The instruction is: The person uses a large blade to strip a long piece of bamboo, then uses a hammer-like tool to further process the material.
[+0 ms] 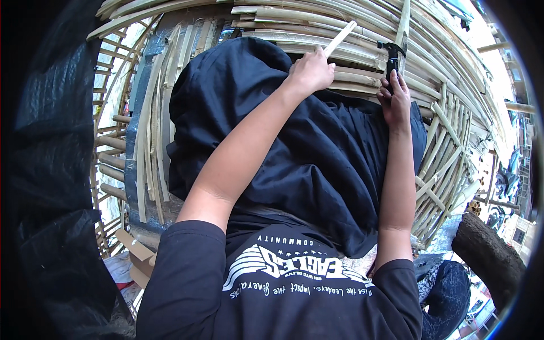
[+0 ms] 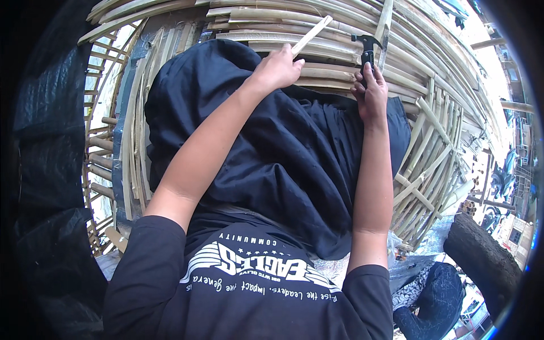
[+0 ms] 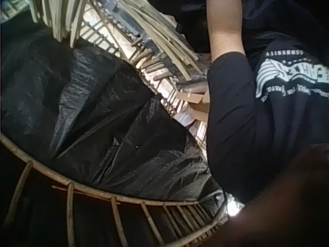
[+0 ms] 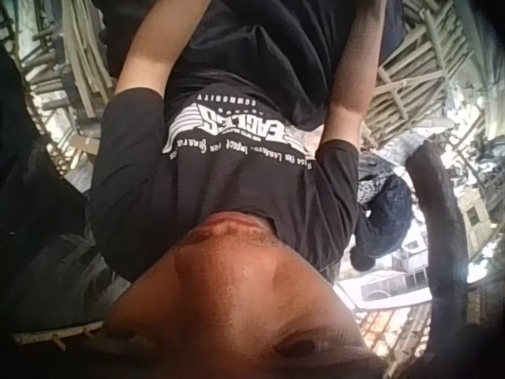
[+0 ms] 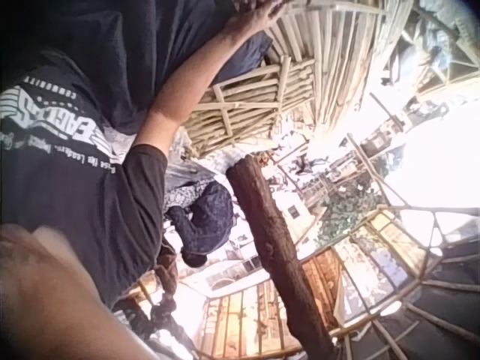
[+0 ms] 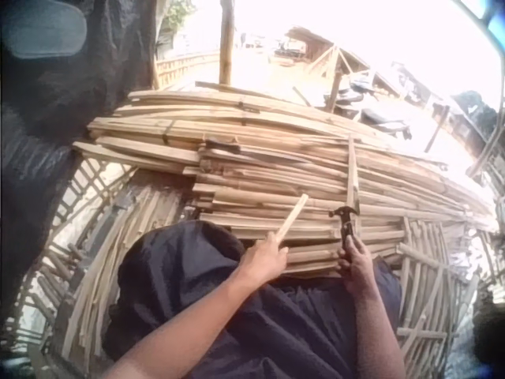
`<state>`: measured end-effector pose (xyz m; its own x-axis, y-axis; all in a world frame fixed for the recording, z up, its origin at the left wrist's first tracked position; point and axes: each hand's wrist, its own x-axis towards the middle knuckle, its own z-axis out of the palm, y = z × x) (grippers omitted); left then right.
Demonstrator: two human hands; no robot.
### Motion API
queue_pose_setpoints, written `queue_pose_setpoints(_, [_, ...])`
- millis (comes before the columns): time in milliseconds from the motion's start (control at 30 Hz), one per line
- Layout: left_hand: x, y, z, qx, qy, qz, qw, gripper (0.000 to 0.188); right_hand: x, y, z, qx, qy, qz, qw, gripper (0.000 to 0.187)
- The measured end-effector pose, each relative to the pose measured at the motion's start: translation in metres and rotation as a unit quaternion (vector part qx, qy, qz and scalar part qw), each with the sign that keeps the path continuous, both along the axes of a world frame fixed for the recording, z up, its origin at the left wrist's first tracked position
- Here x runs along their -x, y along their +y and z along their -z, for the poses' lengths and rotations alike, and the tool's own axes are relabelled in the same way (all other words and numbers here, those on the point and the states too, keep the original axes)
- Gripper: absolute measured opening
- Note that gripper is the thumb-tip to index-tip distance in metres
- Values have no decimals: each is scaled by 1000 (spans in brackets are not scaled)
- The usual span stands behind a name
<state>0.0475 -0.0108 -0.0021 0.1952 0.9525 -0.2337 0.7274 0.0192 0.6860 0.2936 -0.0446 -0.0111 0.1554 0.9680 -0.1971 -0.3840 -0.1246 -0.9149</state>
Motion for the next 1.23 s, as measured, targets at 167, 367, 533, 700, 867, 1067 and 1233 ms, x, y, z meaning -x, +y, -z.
queue_pose_setpoints(167, [3, -10, 2, 7, -7, -13, 1000, 50, 1, -4, 1, 1, 1, 4, 1000, 16])
queue_pose_setpoints(367, [4, -12, 5, 6, -18, -25, 1000, 47, 3, -5, -1, 12, -4, 4, 1000, 15])
queue_pose_setpoints(533, [5, -12, 5, 19, -16, -14, 1000, 51, 3, -4, -1, 21, -14, 13, 1000, 14])
queue_pose_setpoints(700, [2, -12, 4, 26, -10, -16, 999, 49, 1, -4, -1, 18, -12, 4, 1000, 14])
queue_pose_setpoints(867, [7, -11, -3, -15, -23, -34, 999, 61, 5, -2, 0, 10, -13, -7, 1000, 18])
queue_pose_setpoints(1067, [126, -59, -108, -91, -161, 111, 977, 46, -7, -7, -8, 20, -32, 6, 999, 17])
queue_pose_setpoints(1233, [294, -159, -150, 463, -214, 93, 855, 37, 13, -5, -12, 11, -30, 0, 999, 19])
